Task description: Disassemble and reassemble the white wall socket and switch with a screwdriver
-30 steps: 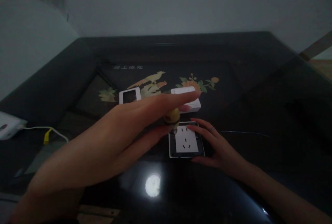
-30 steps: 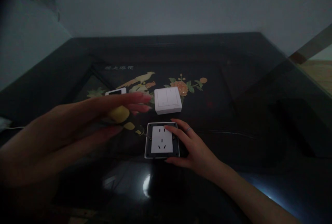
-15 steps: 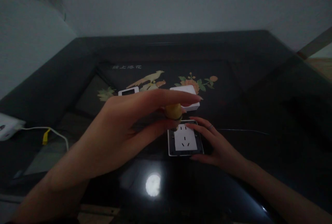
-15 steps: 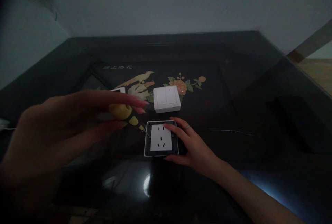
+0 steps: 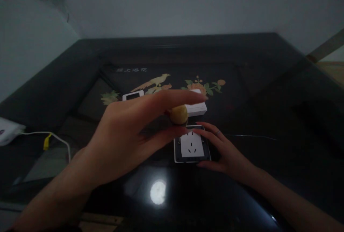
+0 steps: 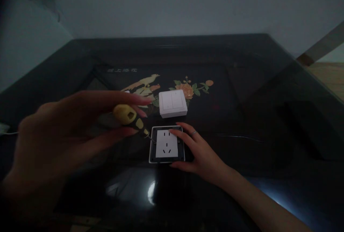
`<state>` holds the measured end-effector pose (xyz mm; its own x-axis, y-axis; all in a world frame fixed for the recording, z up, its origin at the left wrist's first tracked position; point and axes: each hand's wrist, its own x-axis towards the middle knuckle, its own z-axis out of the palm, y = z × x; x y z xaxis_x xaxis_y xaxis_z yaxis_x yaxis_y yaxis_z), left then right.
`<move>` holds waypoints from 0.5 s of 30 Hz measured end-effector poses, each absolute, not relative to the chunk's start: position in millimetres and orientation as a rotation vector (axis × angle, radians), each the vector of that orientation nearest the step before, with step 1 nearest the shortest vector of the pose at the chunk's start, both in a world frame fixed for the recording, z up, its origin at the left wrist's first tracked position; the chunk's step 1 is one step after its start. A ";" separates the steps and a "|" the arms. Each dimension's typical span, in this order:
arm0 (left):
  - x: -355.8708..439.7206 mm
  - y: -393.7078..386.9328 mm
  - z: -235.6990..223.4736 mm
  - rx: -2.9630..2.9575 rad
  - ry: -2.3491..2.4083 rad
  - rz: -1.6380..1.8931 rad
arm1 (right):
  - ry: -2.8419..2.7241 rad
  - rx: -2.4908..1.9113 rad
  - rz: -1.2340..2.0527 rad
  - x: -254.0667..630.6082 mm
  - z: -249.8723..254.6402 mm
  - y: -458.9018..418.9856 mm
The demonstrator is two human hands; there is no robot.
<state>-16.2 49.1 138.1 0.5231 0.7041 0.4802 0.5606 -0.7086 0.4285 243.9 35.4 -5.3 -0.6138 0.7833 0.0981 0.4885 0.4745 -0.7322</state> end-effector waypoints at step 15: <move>-13.3 49.3 136.7 2.465 1.041 0.990 | -2.308 -1.042 0.919 243.4 -4.7 35.0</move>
